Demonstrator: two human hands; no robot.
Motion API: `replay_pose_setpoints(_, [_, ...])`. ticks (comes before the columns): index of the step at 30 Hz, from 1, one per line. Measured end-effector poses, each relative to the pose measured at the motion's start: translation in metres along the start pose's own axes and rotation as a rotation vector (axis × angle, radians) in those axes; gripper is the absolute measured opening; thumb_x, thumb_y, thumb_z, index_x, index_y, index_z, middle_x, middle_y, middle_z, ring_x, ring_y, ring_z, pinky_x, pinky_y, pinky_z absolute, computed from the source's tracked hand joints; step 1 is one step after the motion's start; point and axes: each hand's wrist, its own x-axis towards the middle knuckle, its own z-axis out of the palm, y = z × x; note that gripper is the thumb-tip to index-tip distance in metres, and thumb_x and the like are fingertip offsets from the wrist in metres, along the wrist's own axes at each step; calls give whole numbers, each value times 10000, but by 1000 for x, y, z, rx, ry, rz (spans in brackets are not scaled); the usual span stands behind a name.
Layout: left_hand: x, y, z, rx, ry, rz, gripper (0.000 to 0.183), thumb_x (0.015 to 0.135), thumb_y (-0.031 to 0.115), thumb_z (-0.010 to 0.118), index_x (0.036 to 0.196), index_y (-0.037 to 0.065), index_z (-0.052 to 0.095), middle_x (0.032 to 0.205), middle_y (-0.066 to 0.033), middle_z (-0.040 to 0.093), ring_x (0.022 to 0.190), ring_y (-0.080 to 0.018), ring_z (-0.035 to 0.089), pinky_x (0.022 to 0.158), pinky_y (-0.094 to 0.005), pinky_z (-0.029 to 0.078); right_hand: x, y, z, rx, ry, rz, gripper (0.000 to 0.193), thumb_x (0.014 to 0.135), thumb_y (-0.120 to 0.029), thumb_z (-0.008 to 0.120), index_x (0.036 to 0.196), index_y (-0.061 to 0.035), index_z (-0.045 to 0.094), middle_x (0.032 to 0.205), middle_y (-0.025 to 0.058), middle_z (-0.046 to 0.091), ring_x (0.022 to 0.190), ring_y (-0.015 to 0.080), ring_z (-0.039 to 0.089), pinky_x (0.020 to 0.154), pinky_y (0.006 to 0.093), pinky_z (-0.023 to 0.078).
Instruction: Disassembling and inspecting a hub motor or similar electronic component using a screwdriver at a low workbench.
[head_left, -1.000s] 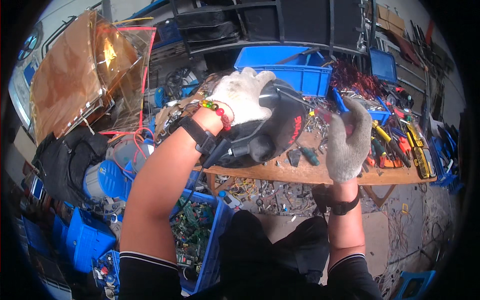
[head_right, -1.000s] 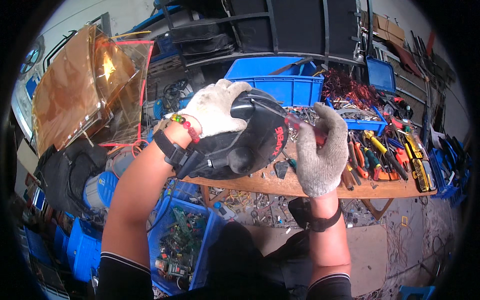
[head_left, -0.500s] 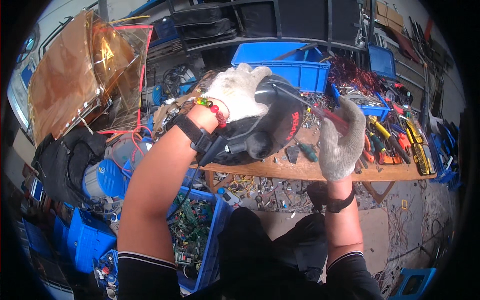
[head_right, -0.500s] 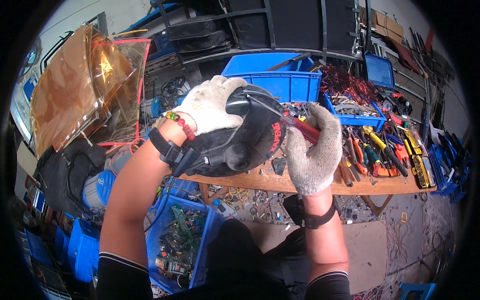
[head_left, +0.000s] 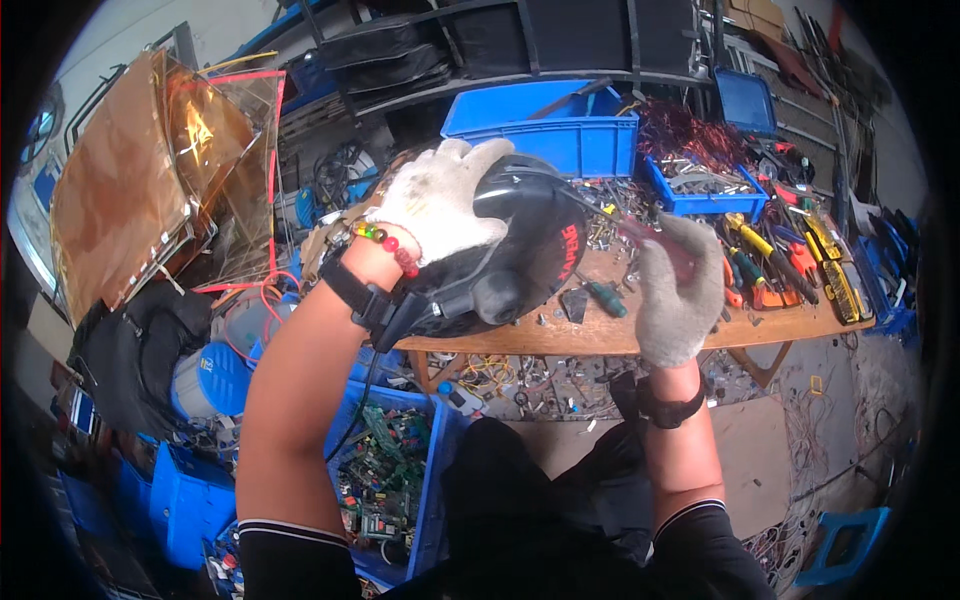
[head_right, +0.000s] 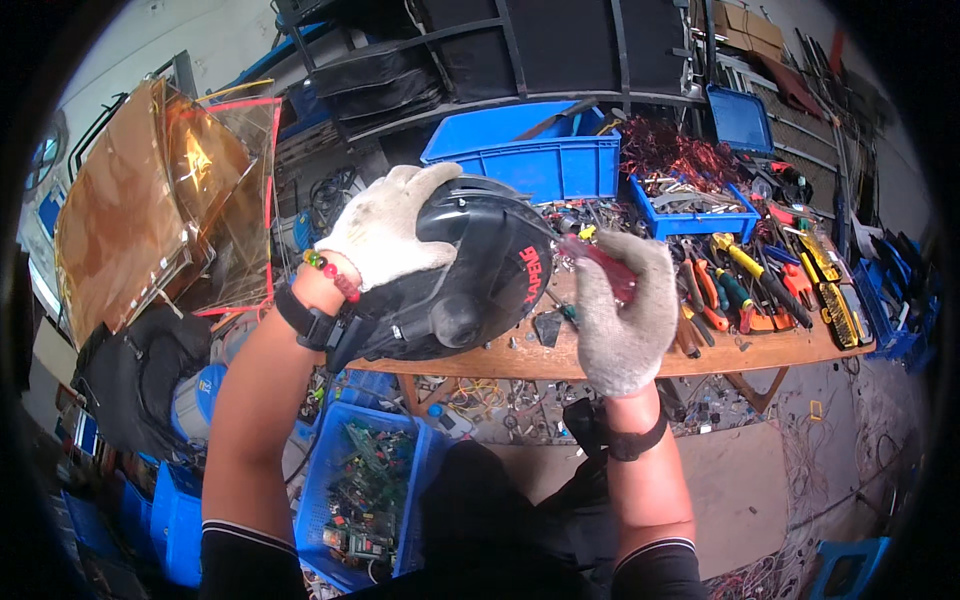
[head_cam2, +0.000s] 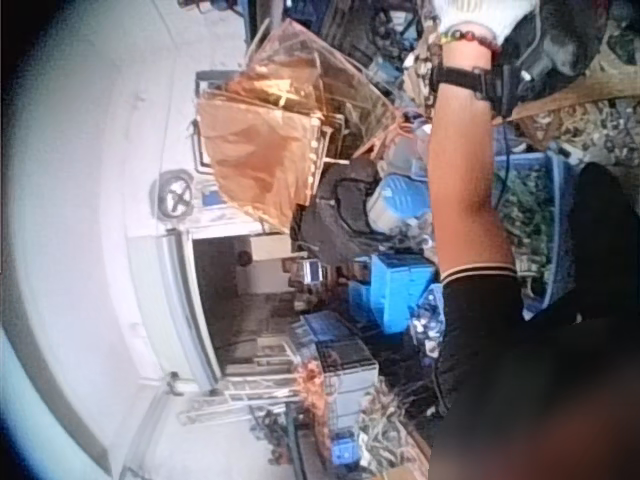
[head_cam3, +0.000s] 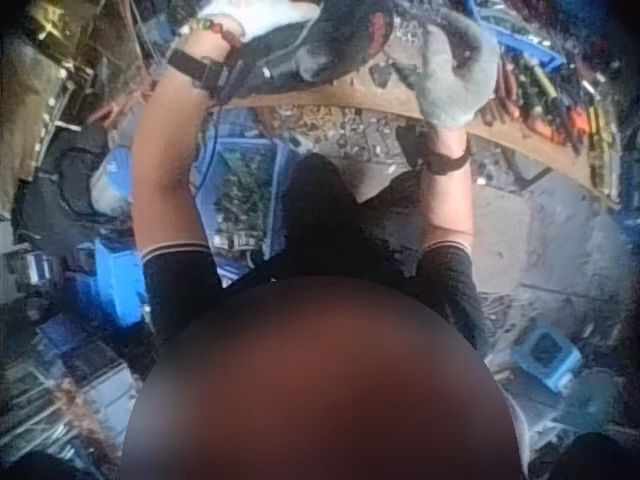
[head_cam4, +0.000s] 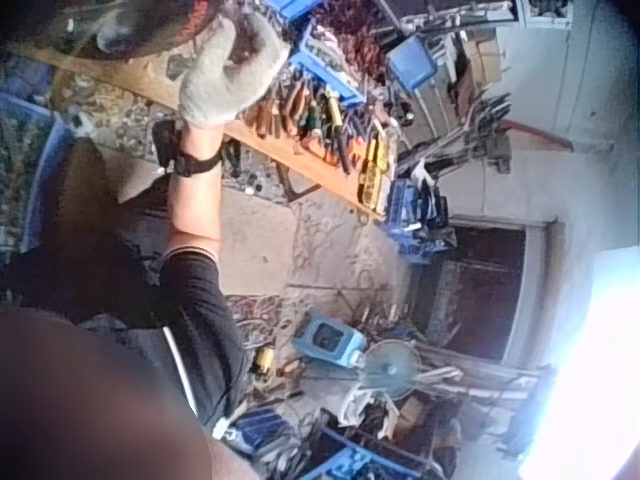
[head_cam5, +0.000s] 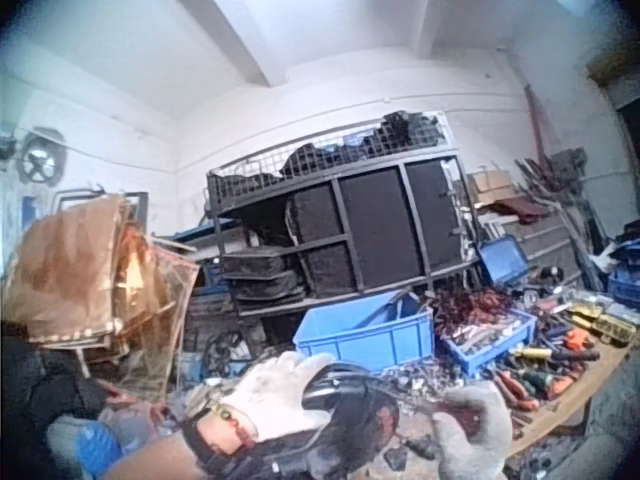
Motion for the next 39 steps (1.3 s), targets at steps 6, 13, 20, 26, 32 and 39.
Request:
replay_pose_setpoints(6, [-17,7,2,55,93,14,849,723,342,828,1495,140,536,1399,-208,586,1294,-409,586,1105,-466,491,1,5,-25,98,128,282,112,1001,-110,644,1021,-3,672,978,66,656,899,140,610,772,311,504])
replay_pose_setpoints(13, [-21,8,5,62,97,-1,840,724,338,829,1490,145,544,1396,-212,590,1295,-415,588,1105,-475,491,26,-20,50,-109,-370,258,251,1009,-298,645,1044,-60,715,1007,189,745,960,402,723,877,474,565])
replay_pose_setpoints(20, [-20,5,11,74,141,43,824,725,354,825,1469,125,554,1372,-219,601,1266,-423,603,1081,-485,504,48,-35,92,-433,-559,329,314,962,-368,637,1013,-86,767,1035,188,766,976,379,747,871,477,588])
replay_pose_setpoints(26, [-15,-2,14,68,184,43,761,766,363,816,1445,127,566,1325,-210,617,1217,-415,620,1050,-493,516,55,-50,107,-609,-600,312,299,956,-292,585,1026,-68,770,1023,189,774,983,378,753,880,478,595])
replay_pose_setpoints(32, [-17,0,13,72,147,26,768,769,361,818,1464,161,559,1346,-207,609,1240,-409,614,1058,-490,516,42,-43,96,-496,-501,309,290,893,-338,646,954,-75,754,933,185,767,928,399,749,862,493,589])
replay_pose_setpoints(39, [-3,-3,-2,19,-17,15,879,741,364,827,1535,141,525,1442,-229,560,1357,-406,551,1157,-439,457,-43,18,7,-467,-760,297,290,870,-338,696,912,-55,745,882,206,747,852,400,744,764,512,585])
